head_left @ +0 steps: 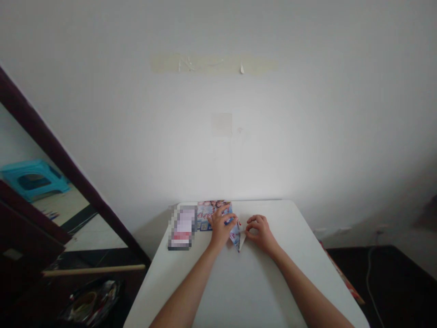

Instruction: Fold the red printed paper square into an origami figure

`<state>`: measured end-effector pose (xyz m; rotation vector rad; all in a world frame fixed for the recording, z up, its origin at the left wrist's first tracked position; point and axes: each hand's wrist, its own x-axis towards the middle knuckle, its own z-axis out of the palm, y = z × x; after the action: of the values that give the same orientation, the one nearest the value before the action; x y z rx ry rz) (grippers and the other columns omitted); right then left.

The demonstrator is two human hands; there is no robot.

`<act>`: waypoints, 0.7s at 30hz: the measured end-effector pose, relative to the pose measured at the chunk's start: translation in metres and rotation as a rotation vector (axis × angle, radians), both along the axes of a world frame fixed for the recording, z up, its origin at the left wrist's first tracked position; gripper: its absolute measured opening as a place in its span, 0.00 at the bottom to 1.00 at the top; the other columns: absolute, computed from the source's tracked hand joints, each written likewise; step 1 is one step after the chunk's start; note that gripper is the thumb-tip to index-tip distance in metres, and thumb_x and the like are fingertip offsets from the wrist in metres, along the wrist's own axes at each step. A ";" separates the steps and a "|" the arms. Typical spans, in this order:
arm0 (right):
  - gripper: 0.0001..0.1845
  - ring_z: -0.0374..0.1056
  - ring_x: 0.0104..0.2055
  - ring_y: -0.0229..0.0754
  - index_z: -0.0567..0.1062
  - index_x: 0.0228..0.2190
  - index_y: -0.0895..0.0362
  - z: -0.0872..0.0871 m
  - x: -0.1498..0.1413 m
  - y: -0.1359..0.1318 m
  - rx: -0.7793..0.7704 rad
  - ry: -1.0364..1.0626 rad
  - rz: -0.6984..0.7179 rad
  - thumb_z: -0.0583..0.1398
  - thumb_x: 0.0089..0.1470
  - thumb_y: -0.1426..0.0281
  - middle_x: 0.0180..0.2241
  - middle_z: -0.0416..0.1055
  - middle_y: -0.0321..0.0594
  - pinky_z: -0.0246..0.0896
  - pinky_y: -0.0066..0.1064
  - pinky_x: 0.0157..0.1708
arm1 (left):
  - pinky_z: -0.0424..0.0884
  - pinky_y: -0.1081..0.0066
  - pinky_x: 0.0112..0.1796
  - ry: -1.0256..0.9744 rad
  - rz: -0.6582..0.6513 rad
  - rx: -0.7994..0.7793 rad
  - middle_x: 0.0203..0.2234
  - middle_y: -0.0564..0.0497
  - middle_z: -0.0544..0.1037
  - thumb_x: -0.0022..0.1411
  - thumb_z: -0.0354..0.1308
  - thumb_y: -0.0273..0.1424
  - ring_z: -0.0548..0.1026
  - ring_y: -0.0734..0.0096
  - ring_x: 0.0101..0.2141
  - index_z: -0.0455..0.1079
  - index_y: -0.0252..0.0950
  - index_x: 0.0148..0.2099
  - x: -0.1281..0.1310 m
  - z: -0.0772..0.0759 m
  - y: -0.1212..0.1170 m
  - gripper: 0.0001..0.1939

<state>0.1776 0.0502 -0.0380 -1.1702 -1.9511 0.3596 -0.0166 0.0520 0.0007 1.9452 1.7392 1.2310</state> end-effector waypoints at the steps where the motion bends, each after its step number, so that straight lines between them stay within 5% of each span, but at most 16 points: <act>1: 0.03 0.63 0.50 0.49 0.78 0.26 0.51 0.000 0.000 0.000 -0.001 -0.003 0.001 0.65 0.49 0.72 0.41 0.72 0.42 0.59 0.45 0.52 | 0.47 0.38 0.61 -0.001 0.000 0.000 0.56 0.50 0.72 0.58 0.64 0.32 0.64 0.51 0.59 0.80 0.46 0.35 0.001 0.000 -0.001 0.04; 13: 0.01 0.63 0.50 0.48 0.79 0.29 0.51 -0.001 0.001 0.001 -0.009 0.030 0.006 0.65 0.52 0.68 0.41 0.72 0.42 0.59 0.44 0.53 | 0.47 0.38 0.60 0.020 0.005 -0.016 0.56 0.52 0.72 0.58 0.64 0.33 0.64 0.52 0.59 0.80 0.47 0.35 0.000 0.002 -0.002 0.03; 21: 0.08 0.64 0.49 0.49 0.78 0.30 0.52 0.000 0.011 0.007 -0.026 0.109 -0.055 0.61 0.56 0.63 0.41 0.73 0.44 0.59 0.47 0.53 | 0.52 0.49 0.62 0.033 -0.048 -0.013 0.55 0.53 0.74 0.57 0.65 0.37 0.65 0.56 0.59 0.80 0.49 0.38 -0.008 0.001 0.004 0.06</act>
<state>0.1891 0.0577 -0.0377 -1.1940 -1.8211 0.4125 -0.0249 0.0558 0.0020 1.9986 1.7017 1.1758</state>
